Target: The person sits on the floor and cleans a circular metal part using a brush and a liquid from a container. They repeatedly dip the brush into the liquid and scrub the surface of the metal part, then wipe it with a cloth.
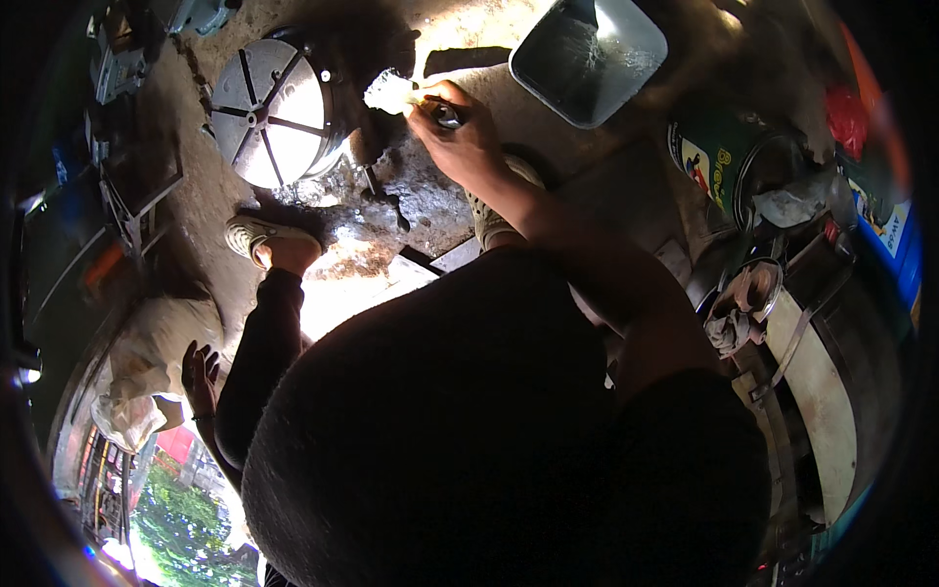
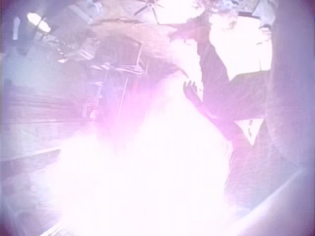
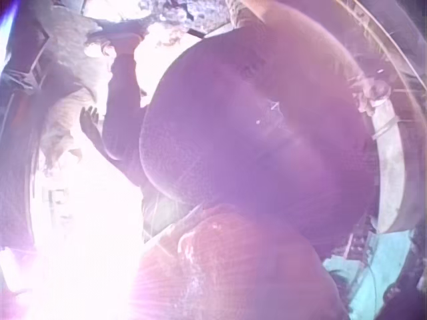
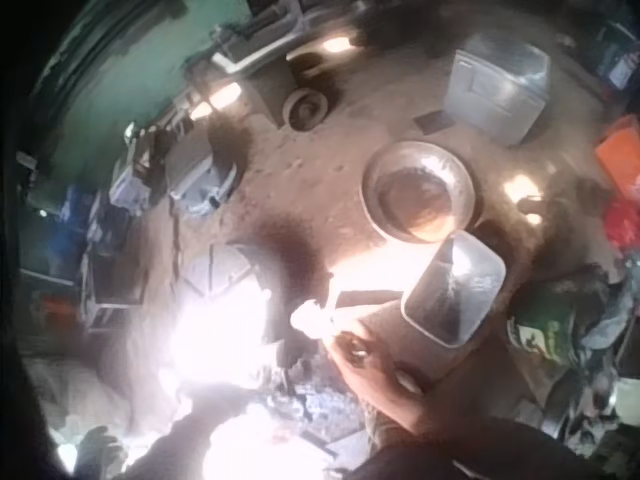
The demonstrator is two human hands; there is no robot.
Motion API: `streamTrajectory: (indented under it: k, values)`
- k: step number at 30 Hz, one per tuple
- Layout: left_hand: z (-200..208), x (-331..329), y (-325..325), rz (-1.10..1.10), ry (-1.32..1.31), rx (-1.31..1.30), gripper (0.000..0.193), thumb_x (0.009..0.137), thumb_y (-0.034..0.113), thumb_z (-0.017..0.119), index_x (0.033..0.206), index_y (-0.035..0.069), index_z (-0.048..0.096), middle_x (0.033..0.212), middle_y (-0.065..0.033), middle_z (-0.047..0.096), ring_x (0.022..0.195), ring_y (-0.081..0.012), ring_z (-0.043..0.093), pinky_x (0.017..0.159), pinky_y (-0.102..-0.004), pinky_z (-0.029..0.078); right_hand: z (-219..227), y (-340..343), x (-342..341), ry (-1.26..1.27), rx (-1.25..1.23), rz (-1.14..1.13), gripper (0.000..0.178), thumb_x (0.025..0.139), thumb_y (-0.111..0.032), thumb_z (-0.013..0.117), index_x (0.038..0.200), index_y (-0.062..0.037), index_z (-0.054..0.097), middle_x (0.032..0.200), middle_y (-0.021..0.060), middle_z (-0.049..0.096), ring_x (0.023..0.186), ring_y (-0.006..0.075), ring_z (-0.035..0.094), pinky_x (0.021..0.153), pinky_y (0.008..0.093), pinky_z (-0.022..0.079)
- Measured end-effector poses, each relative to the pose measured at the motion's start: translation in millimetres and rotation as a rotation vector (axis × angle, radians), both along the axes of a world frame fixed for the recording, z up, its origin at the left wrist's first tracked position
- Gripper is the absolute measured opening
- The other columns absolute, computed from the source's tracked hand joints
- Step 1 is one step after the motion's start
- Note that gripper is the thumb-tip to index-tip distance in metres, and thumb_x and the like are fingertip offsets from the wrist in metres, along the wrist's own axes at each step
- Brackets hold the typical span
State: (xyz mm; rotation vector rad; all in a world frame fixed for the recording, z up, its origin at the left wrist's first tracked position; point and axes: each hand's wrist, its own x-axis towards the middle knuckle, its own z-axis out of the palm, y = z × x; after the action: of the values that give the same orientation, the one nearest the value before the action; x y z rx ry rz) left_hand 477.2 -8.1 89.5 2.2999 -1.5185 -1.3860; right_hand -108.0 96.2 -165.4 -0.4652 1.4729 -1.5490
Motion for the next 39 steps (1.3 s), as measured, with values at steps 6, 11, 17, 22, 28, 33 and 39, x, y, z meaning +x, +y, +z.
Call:
streamTrajectory:
  k: [6, 11, 17, 22, 28, 33, 39]
  values:
    - [-17, -16, 2, -0.014, -0.286, 0.132, 0.041, 0.097, 0.026, 0.058, 0.133, 0.006, 0.052, 0.103, -0.0078, 0.066, 0.087, -0.0164, 0.063, 0.077, -0.0295, 0.048, -18, -15, 10, 0.228, -0.11, -0.063, 0.024, 0.082, -0.009, 0.073, 0.101, -0.0035, 0.06, 0.083, 0.0076, 0.063, 0.074, 0.0148, 0.061, 0.071, 0.0274, 0.05]
    - [12, -72, -14, -0.29, -0.396, -0.041, 0.038, 0.094, 0.013, 0.06, 0.129, 0.001, 0.054, 0.095, -0.0084, 0.067, 0.089, -0.015, 0.062, 0.081, -0.0298, 0.049, -20, -10, 16, 0.272, -0.057, -0.073, 0.021, 0.082, -0.006, 0.073, 0.097, -0.0031, 0.059, 0.086, 0.0078, 0.063, 0.074, 0.0151, 0.06, 0.071, 0.0288, 0.05]
    - [59, -183, 5, -0.35, -0.329, -0.31, 0.043, 0.091, 0.01, 0.061, 0.133, 0.006, 0.053, 0.112, -0.0133, 0.065, 0.102, -0.0216, 0.062, 0.09, -0.0373, 0.049, -22, -15, 23, 0.265, -0.161, -0.044, 0.023, 0.086, -0.001, 0.068, 0.106, -0.0024, 0.056, 0.087, 0.0041, 0.06, 0.074, 0.0087, 0.055, 0.068, 0.0241, 0.05]
    - [63, -231, 6, -0.502, -0.46, -0.2, 0.047, 0.088, 0.011, 0.063, 0.133, 0.006, 0.052, 0.113, -0.0177, 0.065, 0.105, -0.028, 0.063, 0.092, -0.0421, 0.048, -7, -12, 7, 0.245, -0.09, 0.033, 0.017, 0.084, -0.005, 0.068, 0.097, -0.0022, 0.058, 0.081, 0.0068, 0.064, 0.072, 0.0101, 0.057, 0.067, 0.0278, 0.05]
    - [53, -219, 0, -0.509, -0.399, -0.159, 0.049, 0.087, 0.011, 0.063, 0.134, 0.006, 0.052, 0.117, -0.0182, 0.065, 0.107, -0.0297, 0.062, 0.093, -0.0429, 0.048, 13, 8, -30, 0.037, 0.055, 0.36, 0.009, 0.089, -0.006, 0.059, 0.096, -0.0024, 0.063, 0.083, 0.0032, 0.062, 0.079, 0.0071, 0.054, 0.072, 0.0245, 0.046]
    - [40, -183, -17, -0.508, -0.492, -0.068, 0.046, 0.09, 0.014, 0.063, 0.135, 0.01, 0.052, 0.112, -0.0173, 0.065, 0.105, -0.0283, 0.063, 0.091, -0.0421, 0.049, 15, -1, -15, 0.095, 0.012, 0.513, 0.015, 0.091, -0.013, 0.056, 0.101, -0.005, 0.064, 0.079, -0.0014, 0.055, 0.071, 0.0061, 0.047, 0.065, 0.0221, 0.041]
    - [36, -167, -16, -0.492, -0.454, -0.001, 0.044, 0.092, 0.019, 0.061, 0.134, 0.01, 0.051, 0.111, -0.0169, 0.065, 0.102, -0.0273, 0.065, 0.088, -0.0417, 0.051, 14, -16, 12, -0.021, -0.02, 0.643, 0.019, 0.093, -0.021, 0.058, 0.099, -0.0033, 0.062, 0.081, -0.0011, 0.055, 0.073, 0.0062, 0.047, 0.066, 0.023, 0.041]
